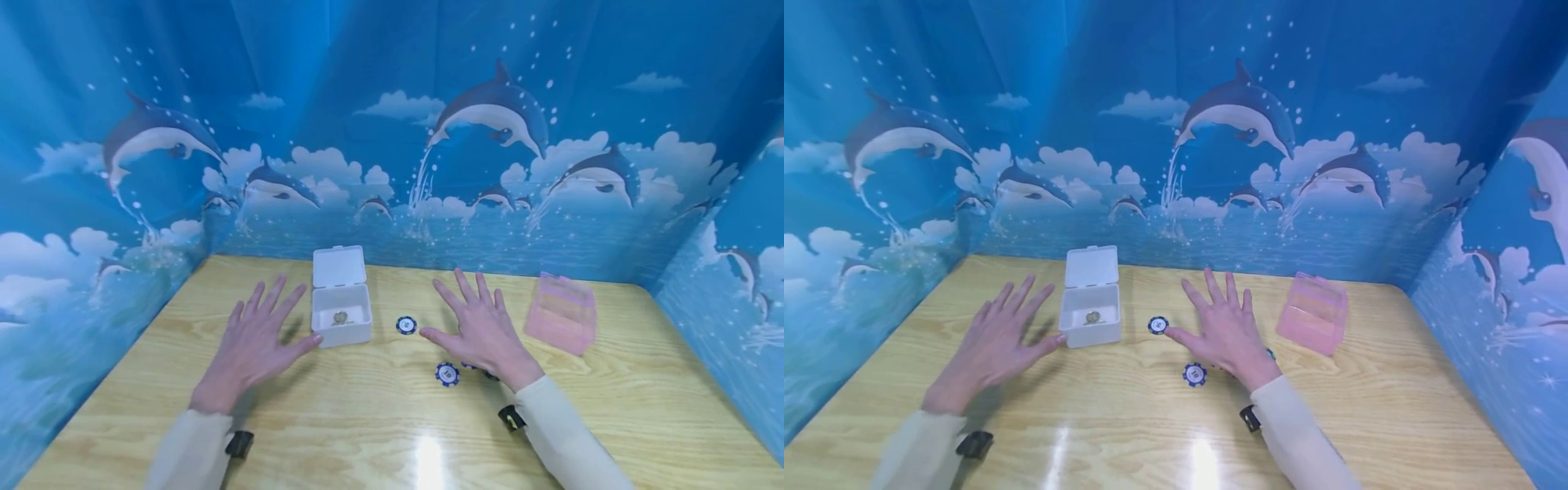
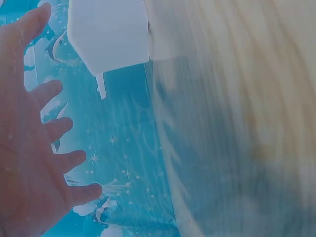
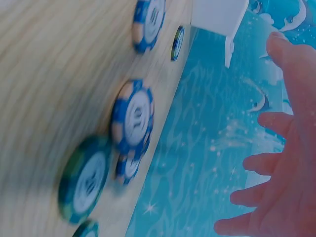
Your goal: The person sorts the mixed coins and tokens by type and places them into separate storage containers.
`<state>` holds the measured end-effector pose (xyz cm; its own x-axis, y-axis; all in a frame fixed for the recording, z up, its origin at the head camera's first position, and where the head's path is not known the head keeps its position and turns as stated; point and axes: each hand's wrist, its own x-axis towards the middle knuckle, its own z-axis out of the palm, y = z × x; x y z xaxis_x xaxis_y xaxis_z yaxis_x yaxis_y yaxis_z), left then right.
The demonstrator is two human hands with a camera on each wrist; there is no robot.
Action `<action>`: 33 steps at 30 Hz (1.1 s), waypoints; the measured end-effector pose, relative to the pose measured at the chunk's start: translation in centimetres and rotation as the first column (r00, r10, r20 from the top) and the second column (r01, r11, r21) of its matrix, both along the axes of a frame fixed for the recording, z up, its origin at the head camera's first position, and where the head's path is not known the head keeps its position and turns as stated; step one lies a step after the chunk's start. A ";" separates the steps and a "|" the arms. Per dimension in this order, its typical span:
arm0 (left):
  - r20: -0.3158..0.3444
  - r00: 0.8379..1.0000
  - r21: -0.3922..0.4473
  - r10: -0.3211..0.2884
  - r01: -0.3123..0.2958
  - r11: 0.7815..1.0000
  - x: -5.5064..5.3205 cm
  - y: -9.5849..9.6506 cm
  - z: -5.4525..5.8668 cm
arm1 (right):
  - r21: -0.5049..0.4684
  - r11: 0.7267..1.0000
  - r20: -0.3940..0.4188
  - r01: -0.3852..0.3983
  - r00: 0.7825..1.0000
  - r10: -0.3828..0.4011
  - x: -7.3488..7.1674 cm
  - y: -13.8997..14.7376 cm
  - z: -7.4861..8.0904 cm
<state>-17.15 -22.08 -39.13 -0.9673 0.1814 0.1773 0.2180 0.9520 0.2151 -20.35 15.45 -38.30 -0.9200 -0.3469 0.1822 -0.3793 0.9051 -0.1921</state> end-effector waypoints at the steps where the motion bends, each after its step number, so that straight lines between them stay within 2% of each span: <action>1: 0.000 1.000 0.002 -0.003 0.003 1.000 -0.1 0.2 0.0 | 0.007 1.000 -0.005 0.007 1.000 -0.007 0.0 0.3 0.0; 11: 0.012 0.999 0.052 -0.038 0.037 0.998 -0.8 1.9 0.3 | 0.033 0.997 0.007 0.067 0.998 -0.067 0.2 3.1 -0.1; 24: -0.010 0.997 0.054 -0.082 0.082 0.995 -1.3 3.7 0.2 | 0.042 0.992 -0.025 0.115 0.993 -0.114 0.7 6.2 0.1; 33: 0.025 0.992 0.062 -0.121 0.119 0.991 -1.7 5.2 0.5 | 0.041 0.988 -0.016 0.151 0.988 -0.151 1.2 8.6 0.5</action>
<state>-18.81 -16.91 -38.67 -0.9441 0.2860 0.1639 0.3225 0.9045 0.2791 -19.18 24.06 -37.77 -0.9601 -0.2119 0.1827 -0.2400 0.9593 -0.1490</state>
